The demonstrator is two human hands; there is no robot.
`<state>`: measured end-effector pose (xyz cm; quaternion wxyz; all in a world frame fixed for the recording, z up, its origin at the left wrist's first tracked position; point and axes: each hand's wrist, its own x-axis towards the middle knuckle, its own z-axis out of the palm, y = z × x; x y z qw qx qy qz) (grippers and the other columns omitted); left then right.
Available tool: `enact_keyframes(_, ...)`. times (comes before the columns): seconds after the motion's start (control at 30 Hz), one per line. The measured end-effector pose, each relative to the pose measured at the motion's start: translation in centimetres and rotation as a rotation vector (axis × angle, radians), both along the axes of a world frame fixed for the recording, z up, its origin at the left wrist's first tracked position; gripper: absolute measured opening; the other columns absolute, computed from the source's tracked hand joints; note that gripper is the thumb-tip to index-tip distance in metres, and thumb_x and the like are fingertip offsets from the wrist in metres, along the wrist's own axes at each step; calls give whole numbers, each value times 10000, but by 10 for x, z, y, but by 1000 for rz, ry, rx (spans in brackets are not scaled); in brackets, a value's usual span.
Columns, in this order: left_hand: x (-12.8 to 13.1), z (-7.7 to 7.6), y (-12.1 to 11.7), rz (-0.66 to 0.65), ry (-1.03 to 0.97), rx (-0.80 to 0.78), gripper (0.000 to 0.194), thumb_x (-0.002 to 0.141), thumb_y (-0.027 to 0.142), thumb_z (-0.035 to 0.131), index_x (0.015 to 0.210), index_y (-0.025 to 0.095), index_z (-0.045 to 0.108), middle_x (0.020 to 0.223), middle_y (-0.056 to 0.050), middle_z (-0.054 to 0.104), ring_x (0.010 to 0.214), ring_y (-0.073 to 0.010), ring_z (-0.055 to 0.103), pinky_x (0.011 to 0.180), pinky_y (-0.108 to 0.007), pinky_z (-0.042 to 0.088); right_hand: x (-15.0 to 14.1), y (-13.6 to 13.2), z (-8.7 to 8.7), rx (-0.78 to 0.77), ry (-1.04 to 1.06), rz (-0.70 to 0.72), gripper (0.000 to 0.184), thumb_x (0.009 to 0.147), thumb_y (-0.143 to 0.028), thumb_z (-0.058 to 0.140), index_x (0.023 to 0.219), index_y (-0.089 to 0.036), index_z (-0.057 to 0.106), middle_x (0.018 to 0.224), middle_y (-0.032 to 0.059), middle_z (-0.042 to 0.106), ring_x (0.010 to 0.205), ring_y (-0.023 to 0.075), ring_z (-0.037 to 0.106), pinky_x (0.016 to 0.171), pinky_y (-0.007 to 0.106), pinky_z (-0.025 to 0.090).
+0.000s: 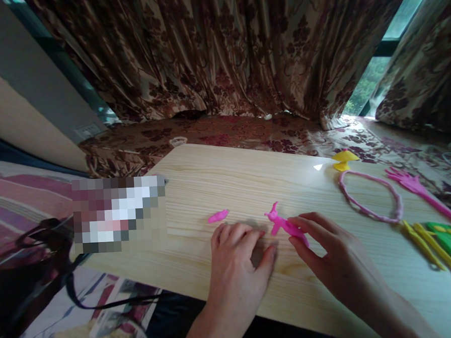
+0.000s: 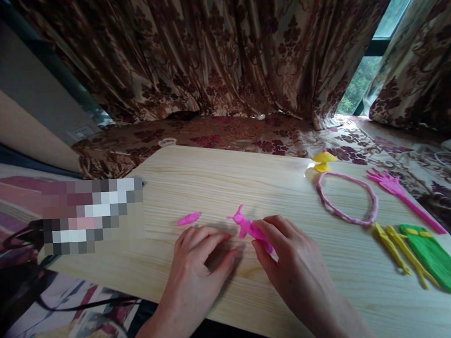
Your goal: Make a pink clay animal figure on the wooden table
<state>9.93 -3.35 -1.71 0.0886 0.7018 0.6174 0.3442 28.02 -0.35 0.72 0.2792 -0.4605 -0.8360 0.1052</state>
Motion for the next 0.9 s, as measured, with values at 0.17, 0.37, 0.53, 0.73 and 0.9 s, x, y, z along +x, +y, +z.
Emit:
enact_keyframes(0.17, 2, 1, 0, -13, -9, -4, 147, 768, 261, 646, 910, 252, 682, 869, -20, 666, 900, -241, 577, 946, -495, 350, 0, 0, 0, -34, -18, -4, 239, 864, -162, 531, 1081, -248, 586, 1008, 41, 626, 834, 185, 607, 752, 337, 493)
enact_keyframes(0.37, 2, 1, 0, -17, -18, -4, 133, 782, 265, 634, 907, 245, 676, 855, -13, 660, 890, -230, 575, 959, -507, 339, 0, 1, -4, -13, -9, -22, 316, 857, -175, 541, 1164, -251, 545, 1025, 50, 630, 838, 195, 613, 739, 345, 500)
enact_keyframes(0.53, -2, 6, -4, -17, -7, 42, 133, 774, 259, 642, 904, 252, 669, 840, -10, 656, 863, -219, 574, 941, -489, 364, 4, -1, 0, 1, -13, -32, 312, 861, -212, 544, 1171, -248, 548, 1055, 58, 632, 884, 209, 623, 736, 352, 524)
enact_keyframes(0.73, -54, 6, 10, 158, 133, 154, 175, 815, 267, 582, 969, 247, 664, 944, -39, 658, 919, -238, 583, 874, -438, 421, 34, -16, 1, 23, 10, -141, 288, 858, -313, 557, 1143, -283, 585, 1138, 61, 609, 856, 205, 654, 620, 299, 575)
enact_keyframes(0.9, -82, 0, 19, 203, 282, 91, 264, 804, 357, 588, 1034, 247, 657, 967, -49, 652, 917, -264, 586, 848, -433, 434, 41, -24, -6, -18, 9, -166, 266, 863, -330, 548, 1119, -281, 599, 1120, 61, 613, 791, 184, 663, 447, 227, 534)
